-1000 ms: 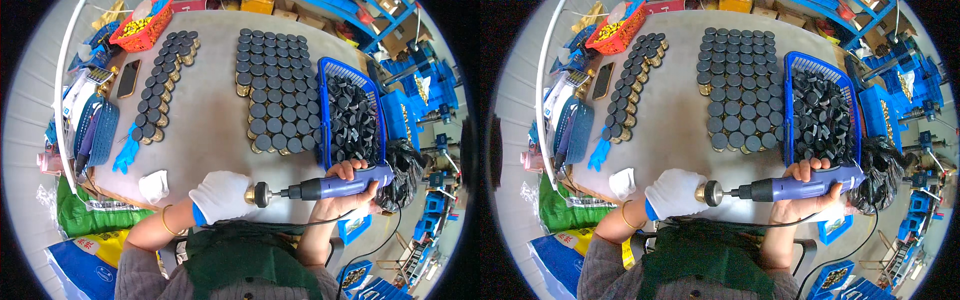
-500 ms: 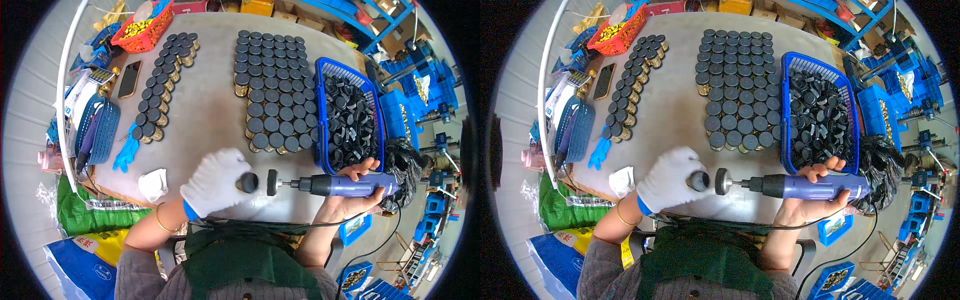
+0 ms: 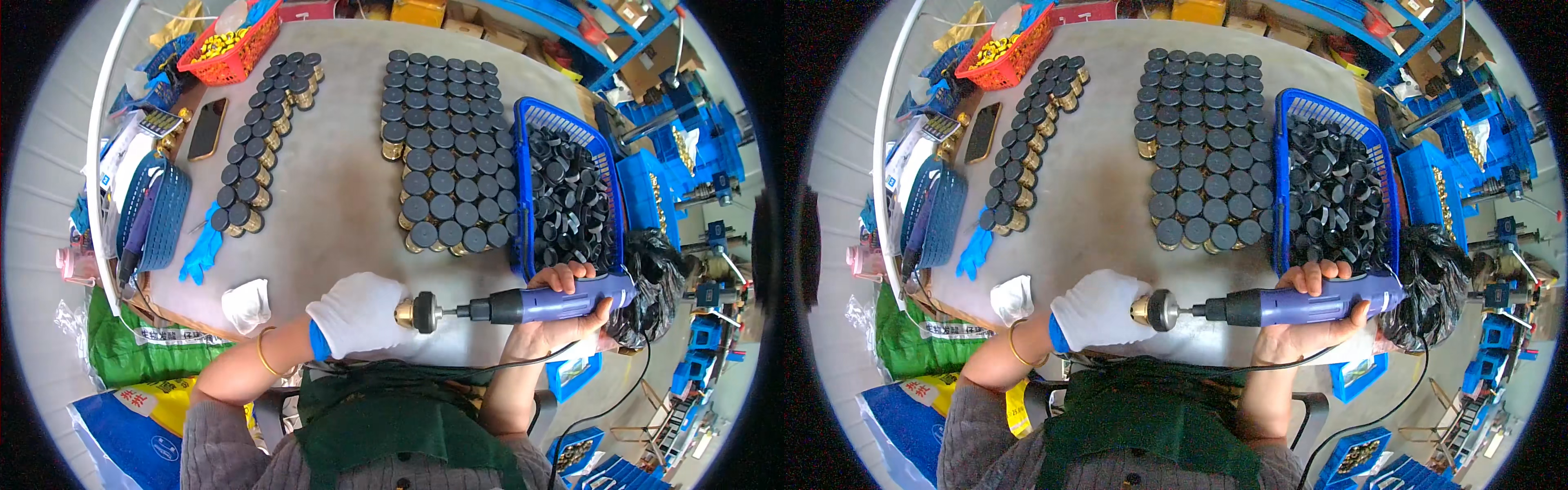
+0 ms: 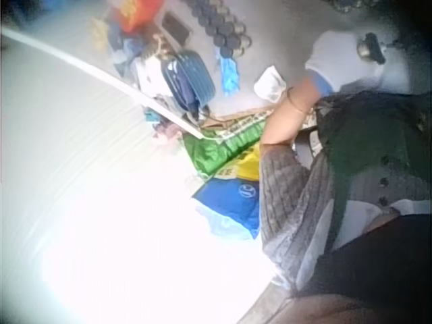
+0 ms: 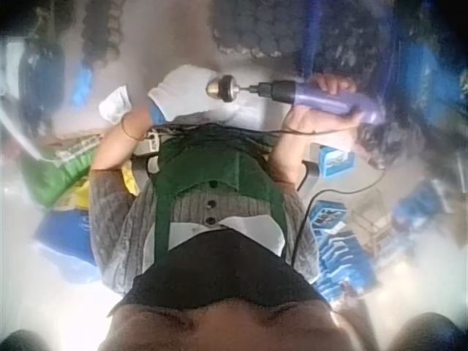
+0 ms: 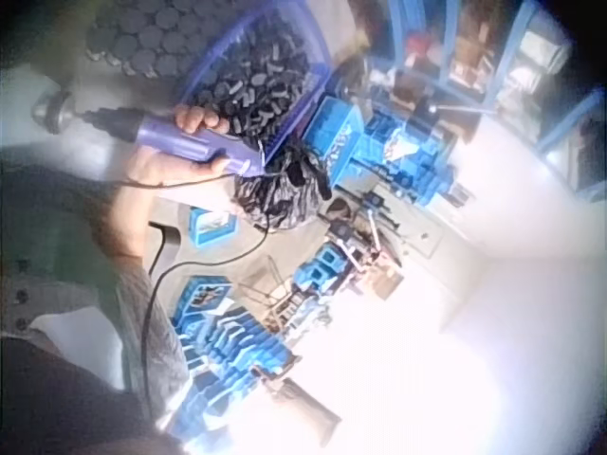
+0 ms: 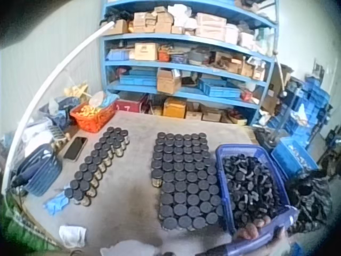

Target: The person uses a handheld rotary tool with a polishing attachment to smooth the surface of small cylindrical metal parts. They pick up each part individually from a table, apply the tool to the surface, and place the finished part back into a row. The process is repeated continuously for a large batch of parts.

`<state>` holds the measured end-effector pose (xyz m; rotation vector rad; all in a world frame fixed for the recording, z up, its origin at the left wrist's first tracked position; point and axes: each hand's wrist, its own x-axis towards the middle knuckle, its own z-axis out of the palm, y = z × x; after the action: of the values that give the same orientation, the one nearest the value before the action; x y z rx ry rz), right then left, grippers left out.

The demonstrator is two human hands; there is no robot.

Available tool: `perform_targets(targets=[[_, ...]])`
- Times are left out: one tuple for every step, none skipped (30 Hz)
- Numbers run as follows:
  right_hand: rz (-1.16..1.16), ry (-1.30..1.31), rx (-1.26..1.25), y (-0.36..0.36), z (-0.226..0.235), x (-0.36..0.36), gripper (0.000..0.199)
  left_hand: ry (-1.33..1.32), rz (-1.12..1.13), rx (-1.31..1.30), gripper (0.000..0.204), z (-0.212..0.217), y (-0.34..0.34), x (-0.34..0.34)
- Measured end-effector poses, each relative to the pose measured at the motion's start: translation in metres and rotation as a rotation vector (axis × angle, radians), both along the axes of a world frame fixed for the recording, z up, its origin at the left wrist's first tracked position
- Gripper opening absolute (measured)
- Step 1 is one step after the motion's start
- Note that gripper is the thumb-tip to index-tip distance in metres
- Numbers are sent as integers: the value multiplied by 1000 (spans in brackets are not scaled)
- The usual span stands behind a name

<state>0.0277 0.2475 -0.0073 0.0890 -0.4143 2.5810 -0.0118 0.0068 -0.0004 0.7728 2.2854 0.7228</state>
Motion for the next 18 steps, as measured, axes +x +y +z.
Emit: perform_targets(targets=[[-6,0,6,1,-1,-1,42,44,15,-30,34,2,1,-1],[-12,3,11,1,-2,-3,43,90,31,-62,33,3,2,-3],[-24,-13,16,0,-3,-5,43,119,44,-57,32,2,3,-4],[-36,-30,21,-1,-4,-7,44,148,58,-51,32,1,3,-5],[-48,-48,26,-3,-6,-8,44,176,72,-47,31,-1,4,-7],[-43,-48,27,-3,-8,-10,44,178,84,-59,32,-2,4,-8],[-37,-49,29,-4,-9,-11,45,179,96,-71,33,-3,5,-10],[-27,-48,25,-7,-11,-14,45,181,111,-89,34,-4,3,-12],[-47,-61,22,-9,-9,-15,45,166,93,-87,35,-6,0,-15],[-66,-75,19,-11,-6,-16,45,150,77,-85,36,-8,-3,-17],[-90,-82,9,-14,-3,-17,46,141,55,-87,37,-5,-8,-22],[-92,-59,37,-9,-2,-18,47,175,122,-33,36,-1,-14,-31],[-121,-49,52,-5,2,-19,48,209,187,22,35,4,-21,-45],[-150,-38,64,0,5,-19,48,245,252,78,34,9,-29,-61],[-176,-34,89,6,5,-19,47,311,282,98,31,6,-39,-84],[-186,-23,68,8,5,-19,46,381,306,113,29,-1,-50,-110],[-174,-40,62,4,4,-19,45,546,297,101,27,-7,-65,-133],[-161,-55,60,1,3,-21,45,710,286,90,25,-12,-79,-153]])
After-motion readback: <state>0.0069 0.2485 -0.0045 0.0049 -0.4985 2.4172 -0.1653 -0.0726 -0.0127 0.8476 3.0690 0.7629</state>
